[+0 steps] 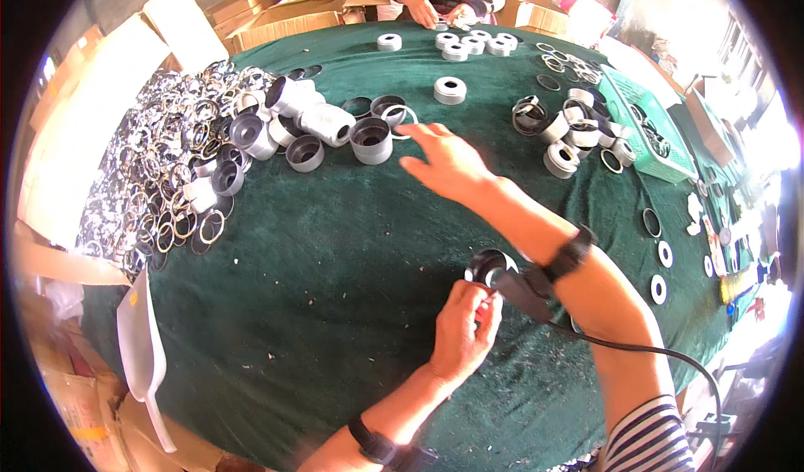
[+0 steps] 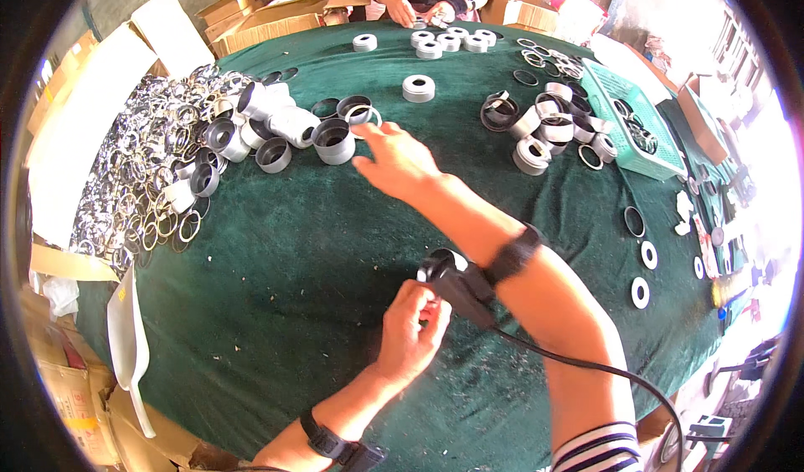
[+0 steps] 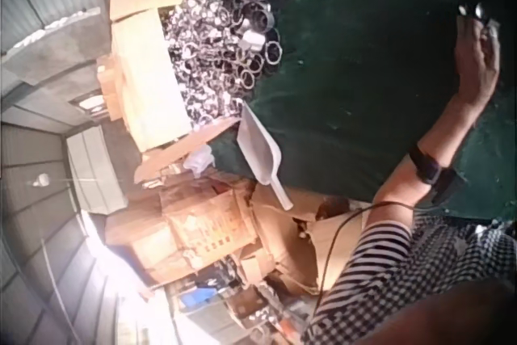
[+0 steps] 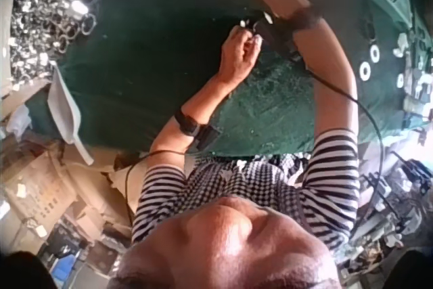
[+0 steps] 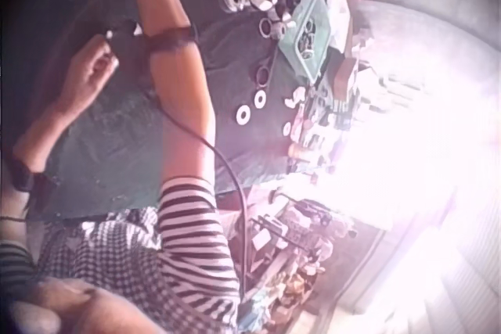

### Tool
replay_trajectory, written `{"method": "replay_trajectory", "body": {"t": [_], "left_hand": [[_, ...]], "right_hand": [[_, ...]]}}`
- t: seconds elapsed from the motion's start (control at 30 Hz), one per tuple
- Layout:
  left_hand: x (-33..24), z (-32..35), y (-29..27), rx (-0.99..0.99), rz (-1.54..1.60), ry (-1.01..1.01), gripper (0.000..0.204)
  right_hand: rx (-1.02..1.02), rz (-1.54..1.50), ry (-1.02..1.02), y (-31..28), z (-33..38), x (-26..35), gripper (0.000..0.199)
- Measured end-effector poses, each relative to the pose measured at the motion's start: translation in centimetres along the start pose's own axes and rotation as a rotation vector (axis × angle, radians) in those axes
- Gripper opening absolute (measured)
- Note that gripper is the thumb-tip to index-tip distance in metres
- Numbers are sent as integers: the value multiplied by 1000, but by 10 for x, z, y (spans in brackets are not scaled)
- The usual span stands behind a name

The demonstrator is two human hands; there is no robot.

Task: The person assembles small metal rings and cylindrical metal parts by hand at a workstation.

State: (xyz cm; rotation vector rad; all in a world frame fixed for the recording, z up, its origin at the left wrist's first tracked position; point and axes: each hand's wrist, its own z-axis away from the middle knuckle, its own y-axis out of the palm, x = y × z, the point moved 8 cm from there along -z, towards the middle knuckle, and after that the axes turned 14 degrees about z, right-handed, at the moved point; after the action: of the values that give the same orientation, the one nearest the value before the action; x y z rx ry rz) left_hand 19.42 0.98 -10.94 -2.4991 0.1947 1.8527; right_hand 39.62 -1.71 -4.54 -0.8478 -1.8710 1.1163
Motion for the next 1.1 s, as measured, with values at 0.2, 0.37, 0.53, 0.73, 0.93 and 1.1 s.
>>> {"method": "replay_trajectory", "body": {"t": [0.2,0.37,0.53,0.73,0.93,1.1], "left_hand": [[-2,0,2,41,40,-41,16],[3,0,-9,-12,98,-63,8],[22,0,-22,-191,569,-316,8],[-42,16,-26,30,542,-228,11],[-74,63,-34,94,333,-226,6],[-89,92,-20,101,269,-236,8]], "right_hand": [[75,-28,36,55,-41,-1,33],[-33,-247,201,-26,30,-37,35],[6,-164,391,-99,177,-72,30],[42,-573,255,-75,266,-2,79],[-172,-1050,251,-54,282,33,79],[-151,-1554,325,-43,296,52,73]]}}
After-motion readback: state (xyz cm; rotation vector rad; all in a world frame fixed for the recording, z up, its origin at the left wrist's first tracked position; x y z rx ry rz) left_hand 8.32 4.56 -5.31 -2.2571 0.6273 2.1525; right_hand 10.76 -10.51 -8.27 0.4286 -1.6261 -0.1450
